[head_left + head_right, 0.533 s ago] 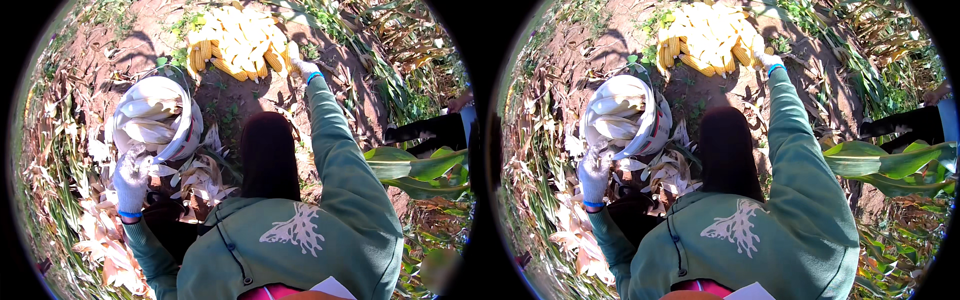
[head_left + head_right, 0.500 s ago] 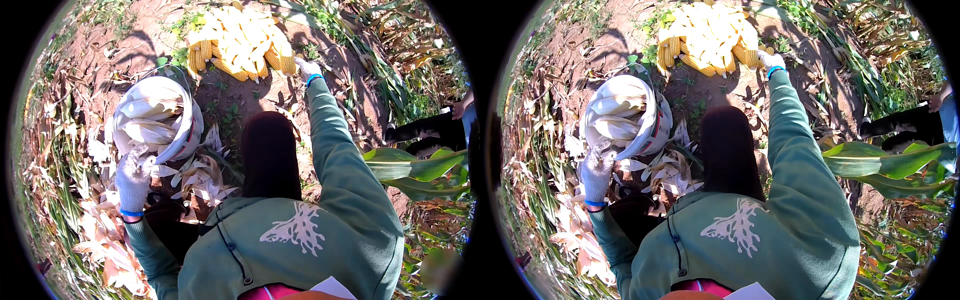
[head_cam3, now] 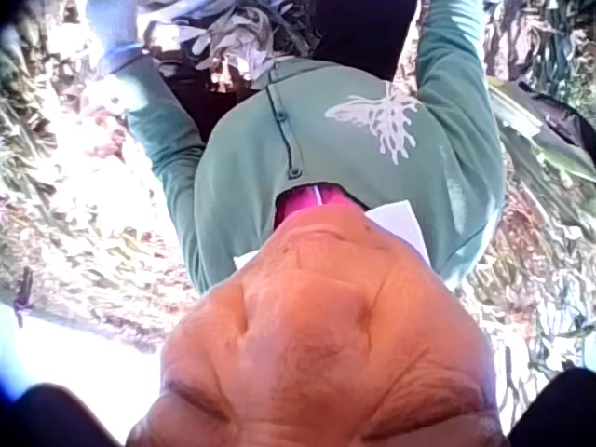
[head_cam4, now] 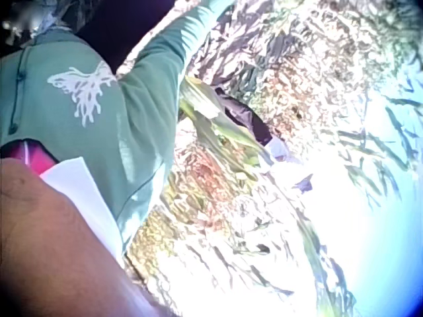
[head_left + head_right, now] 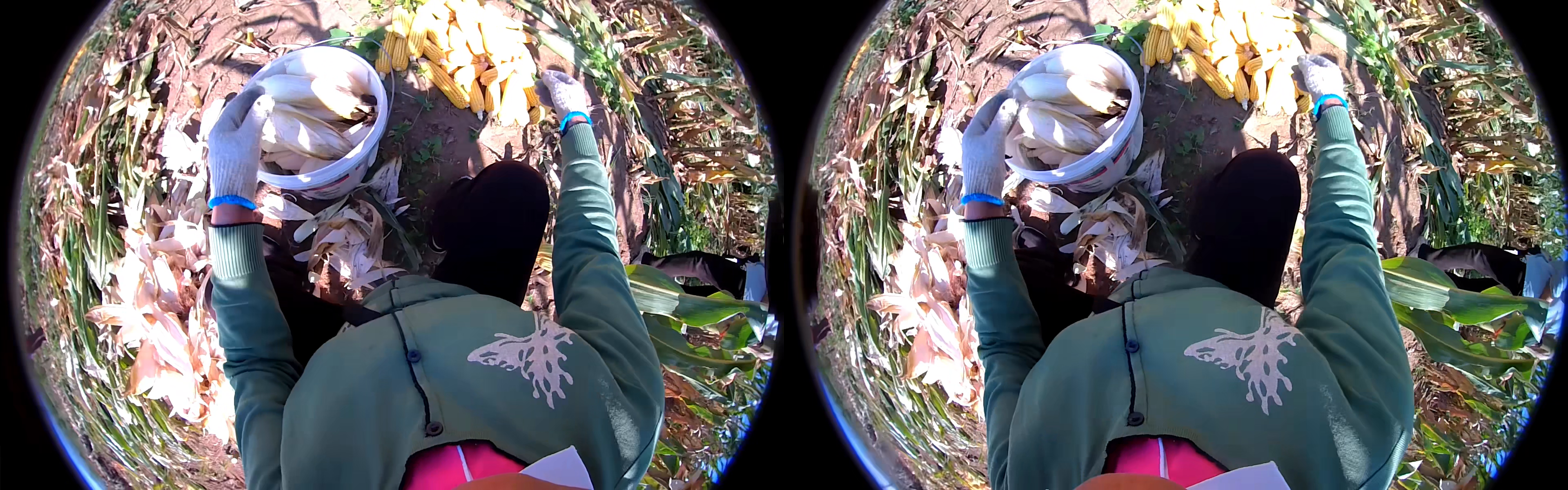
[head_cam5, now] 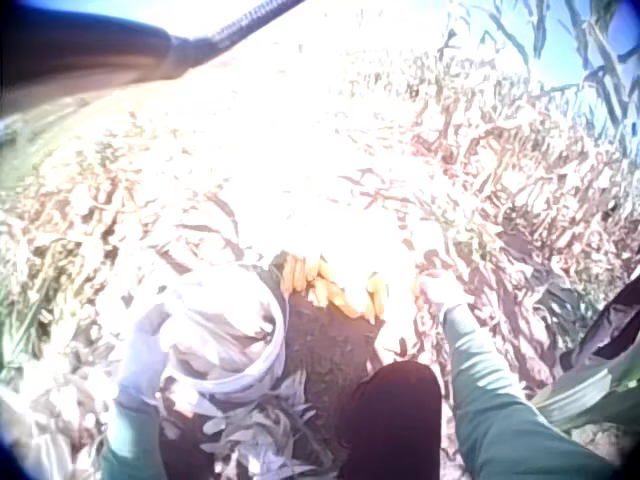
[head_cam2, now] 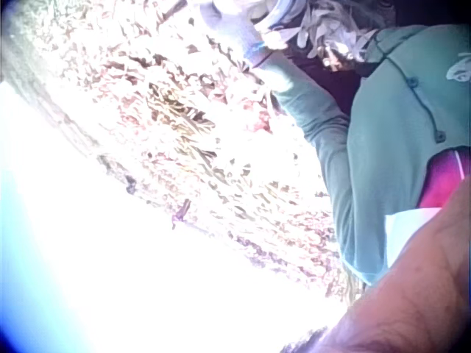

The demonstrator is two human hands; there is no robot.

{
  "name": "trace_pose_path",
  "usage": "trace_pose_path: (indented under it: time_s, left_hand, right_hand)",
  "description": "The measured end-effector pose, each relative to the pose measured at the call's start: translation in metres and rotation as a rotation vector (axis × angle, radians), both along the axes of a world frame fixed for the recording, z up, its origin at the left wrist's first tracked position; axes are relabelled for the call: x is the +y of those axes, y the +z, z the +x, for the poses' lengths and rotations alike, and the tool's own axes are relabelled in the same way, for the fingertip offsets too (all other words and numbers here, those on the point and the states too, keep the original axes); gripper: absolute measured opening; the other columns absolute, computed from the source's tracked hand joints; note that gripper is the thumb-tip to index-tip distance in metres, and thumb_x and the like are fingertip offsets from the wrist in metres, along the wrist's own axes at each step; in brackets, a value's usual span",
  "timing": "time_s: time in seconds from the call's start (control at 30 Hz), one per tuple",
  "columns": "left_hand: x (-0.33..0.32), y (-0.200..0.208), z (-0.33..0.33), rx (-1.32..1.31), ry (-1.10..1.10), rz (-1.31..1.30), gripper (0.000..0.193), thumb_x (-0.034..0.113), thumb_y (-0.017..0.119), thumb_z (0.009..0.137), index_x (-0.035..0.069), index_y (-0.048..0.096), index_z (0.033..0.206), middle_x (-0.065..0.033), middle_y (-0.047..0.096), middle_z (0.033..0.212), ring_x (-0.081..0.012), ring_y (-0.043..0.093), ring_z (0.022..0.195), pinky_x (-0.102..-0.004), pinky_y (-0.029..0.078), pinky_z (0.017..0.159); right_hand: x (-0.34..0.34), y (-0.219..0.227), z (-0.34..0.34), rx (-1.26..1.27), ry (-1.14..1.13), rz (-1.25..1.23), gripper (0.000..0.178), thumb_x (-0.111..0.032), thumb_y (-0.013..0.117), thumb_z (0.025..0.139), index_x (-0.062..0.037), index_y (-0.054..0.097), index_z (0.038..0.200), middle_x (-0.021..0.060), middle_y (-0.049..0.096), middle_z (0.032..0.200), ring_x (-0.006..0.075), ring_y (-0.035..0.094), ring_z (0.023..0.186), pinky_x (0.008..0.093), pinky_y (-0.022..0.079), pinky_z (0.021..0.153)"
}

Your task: The person sits in a cornfield and shucks corn cobs by hand, removing the husks and placing the cleaned cobs into a white bucket. The person discards the husks to the side and continues processing multiple cobs.

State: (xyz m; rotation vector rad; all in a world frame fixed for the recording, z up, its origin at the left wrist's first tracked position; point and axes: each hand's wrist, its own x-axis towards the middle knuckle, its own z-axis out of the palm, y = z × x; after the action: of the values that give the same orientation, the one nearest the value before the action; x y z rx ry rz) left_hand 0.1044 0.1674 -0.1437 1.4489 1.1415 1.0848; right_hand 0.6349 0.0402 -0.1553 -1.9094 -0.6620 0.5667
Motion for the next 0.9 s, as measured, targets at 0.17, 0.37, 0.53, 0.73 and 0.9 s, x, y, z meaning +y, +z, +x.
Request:
trace_pose_path:
  time_s: [0.17,0.37,0.53,0.73,0.9]
  left_hand:
    - [0.025,0.008,-0.027,-0.65,0.151,-0.231,0.031,0.015,0.061,0.093,-0.004,0.058,0.118,-0.0145,0.066,0.106,-0.0223,0.065,0.092,-0.0325,0.054,0.085]
    - [0.025,0.006,-0.044,-0.705,0.224,-0.298,0.027,0.017,0.064,0.091,-0.002,0.061,0.11,-0.0137,0.066,0.102,-0.0238,0.063,0.089,-0.0348,0.054,0.08]
    - [0.022,0.012,-0.049,-0.845,0.158,-0.32,0.031,0.021,0.061,0.094,-0.004,0.058,0.112,-0.0155,0.065,0.103,-0.0269,0.063,0.089,-0.0392,0.053,0.084]
    - [0.016,0.03,-0.05,-1.041,0.027,-0.458,0.063,0.048,0.034,0.101,-0.006,0.041,0.132,-0.0254,0.049,0.133,-0.0408,0.053,0.119,-0.0517,0.047,0.099]
    - [0.003,0.04,-0.05,-1.177,-0.079,-0.424,0.074,0.055,0.031,0.099,-0.006,0.032,0.141,-0.0262,0.035,0.145,-0.0443,0.042,0.129,-0.0559,0.039,0.105]
  right_hand:
    - [0.084,0.049,-0.143,-0.195,0.543,-0.003,0.026,-0.024,0.062,0.092,0.0007,0.067,0.1,0.0026,0.061,0.069,0.0102,0.057,0.057,0.0248,0.048,0.054]
    - [0.139,-0.013,-0.304,-0.703,1.086,-0.374,0.057,-0.048,0.067,0.081,-0.0003,0.065,0.112,0.017,0.068,0.103,0.03,0.065,0.096,0.0349,0.049,0.089]
    - [0.129,-0.067,-0.371,-0.776,0.979,-0.681,0.068,-0.056,0.068,0.072,-0.0039,0.063,0.116,0.0223,0.064,0.114,0.0357,0.061,0.11,0.0437,0.047,0.096]
    - [0.133,-0.087,-0.362,-0.699,0.983,-0.611,0.071,-0.05,0.068,0.074,-0.0035,0.053,0.126,0.0233,0.061,0.119,0.0368,0.06,0.111,0.0454,0.047,0.096]
    - [0.118,-0.057,-0.364,-0.707,0.813,-0.445,0.07,-0.052,0.063,0.079,-0.0044,0.053,0.129,0.0236,0.06,0.12,0.037,0.058,0.111,0.0446,0.046,0.096]
